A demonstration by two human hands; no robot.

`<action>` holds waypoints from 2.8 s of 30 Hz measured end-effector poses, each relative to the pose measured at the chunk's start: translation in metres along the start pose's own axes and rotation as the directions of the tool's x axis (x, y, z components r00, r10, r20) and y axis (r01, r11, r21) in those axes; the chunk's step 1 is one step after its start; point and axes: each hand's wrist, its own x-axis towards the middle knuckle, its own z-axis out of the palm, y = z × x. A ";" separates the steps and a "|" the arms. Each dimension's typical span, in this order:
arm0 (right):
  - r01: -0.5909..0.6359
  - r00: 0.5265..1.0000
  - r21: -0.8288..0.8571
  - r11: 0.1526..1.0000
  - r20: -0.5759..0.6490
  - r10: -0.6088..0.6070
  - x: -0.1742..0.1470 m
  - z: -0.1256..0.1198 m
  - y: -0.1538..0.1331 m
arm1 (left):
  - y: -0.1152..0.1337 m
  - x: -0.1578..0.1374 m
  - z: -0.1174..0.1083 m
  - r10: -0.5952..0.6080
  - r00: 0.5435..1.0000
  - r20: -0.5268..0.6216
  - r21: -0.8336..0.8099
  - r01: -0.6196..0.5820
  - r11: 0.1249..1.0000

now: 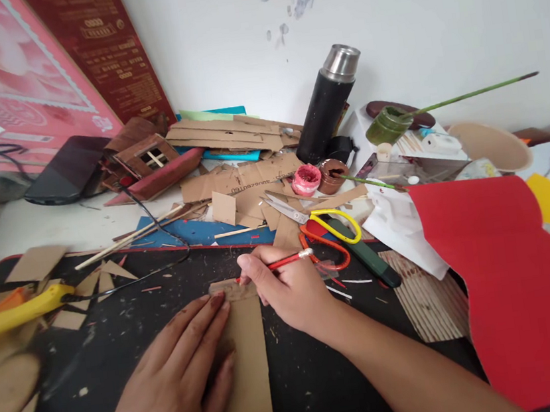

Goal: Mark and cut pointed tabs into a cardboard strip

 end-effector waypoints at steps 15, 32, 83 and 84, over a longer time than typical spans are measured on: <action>0.008 1.000 -0.031 1.000 0.012 -0.008 0.000 0.000 -0.001 | 0.000 0.000 0.000 0.007 1.000 0.005 -0.007 -0.007 1.000; 0.009 1.000 -0.064 0.998 0.022 -0.007 0.001 0.000 -0.002 | 0.001 0.000 0.001 0.004 1.000 0.008 -0.025 -0.004 1.000; 0.009 1.000 -0.073 0.997 0.029 -0.007 0.001 0.000 -0.002 | 0.000 -0.002 0.000 0.004 0.999 0.032 -0.010 -0.004 1.000; 0.011 1.000 -0.066 0.998 0.030 -0.009 0.001 0.000 -0.002 | 0.000 -0.002 0.000 0.005 0.999 0.031 -0.011 -0.004 1.000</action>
